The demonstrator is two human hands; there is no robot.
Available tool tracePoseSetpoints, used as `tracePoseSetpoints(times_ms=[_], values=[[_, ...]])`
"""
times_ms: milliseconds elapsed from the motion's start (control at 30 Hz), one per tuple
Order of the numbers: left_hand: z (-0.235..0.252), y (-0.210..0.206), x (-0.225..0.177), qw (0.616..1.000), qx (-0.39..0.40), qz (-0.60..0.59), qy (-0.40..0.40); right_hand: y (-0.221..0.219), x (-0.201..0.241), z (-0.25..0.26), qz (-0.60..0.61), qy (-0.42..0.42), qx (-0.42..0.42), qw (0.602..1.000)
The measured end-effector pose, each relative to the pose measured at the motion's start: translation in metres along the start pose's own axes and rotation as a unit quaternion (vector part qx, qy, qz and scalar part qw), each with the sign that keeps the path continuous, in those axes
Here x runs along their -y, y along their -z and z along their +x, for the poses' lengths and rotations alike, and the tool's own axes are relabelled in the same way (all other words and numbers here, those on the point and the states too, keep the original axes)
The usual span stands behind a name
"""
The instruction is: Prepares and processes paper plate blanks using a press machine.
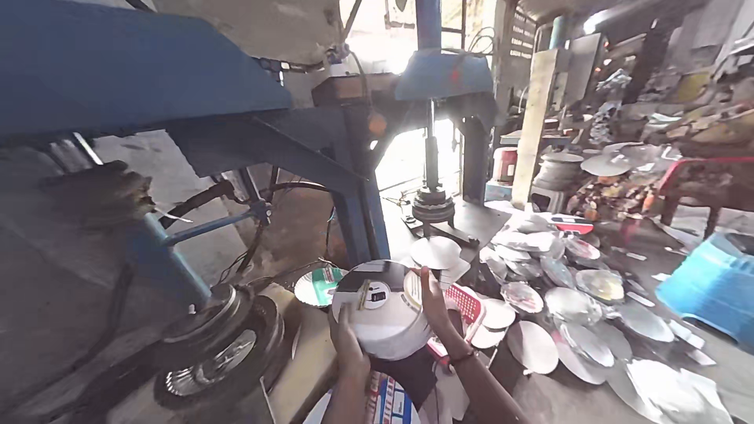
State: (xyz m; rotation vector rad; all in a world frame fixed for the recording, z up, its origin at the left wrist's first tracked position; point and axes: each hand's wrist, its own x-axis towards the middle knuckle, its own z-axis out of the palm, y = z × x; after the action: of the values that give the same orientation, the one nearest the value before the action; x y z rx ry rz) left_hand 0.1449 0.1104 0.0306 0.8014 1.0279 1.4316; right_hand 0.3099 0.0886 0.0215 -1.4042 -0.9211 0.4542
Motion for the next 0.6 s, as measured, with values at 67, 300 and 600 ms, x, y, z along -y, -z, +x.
tracePoseSetpoints(times_ms=[67,300,600], values=[[0.006,-0.001,0.004,0.998,0.019,0.052,0.004,-0.001,-0.002,0.013,0.017,-0.017,-0.028,0.999],[0.035,0.006,0.016,0.993,0.079,0.059,-0.061,0.022,-0.021,0.019,0.001,-0.057,0.054,0.997],[0.021,-0.015,0.032,0.976,-0.009,0.141,-0.167,0.012,-0.024,0.019,0.222,-0.036,-0.077,0.971]])
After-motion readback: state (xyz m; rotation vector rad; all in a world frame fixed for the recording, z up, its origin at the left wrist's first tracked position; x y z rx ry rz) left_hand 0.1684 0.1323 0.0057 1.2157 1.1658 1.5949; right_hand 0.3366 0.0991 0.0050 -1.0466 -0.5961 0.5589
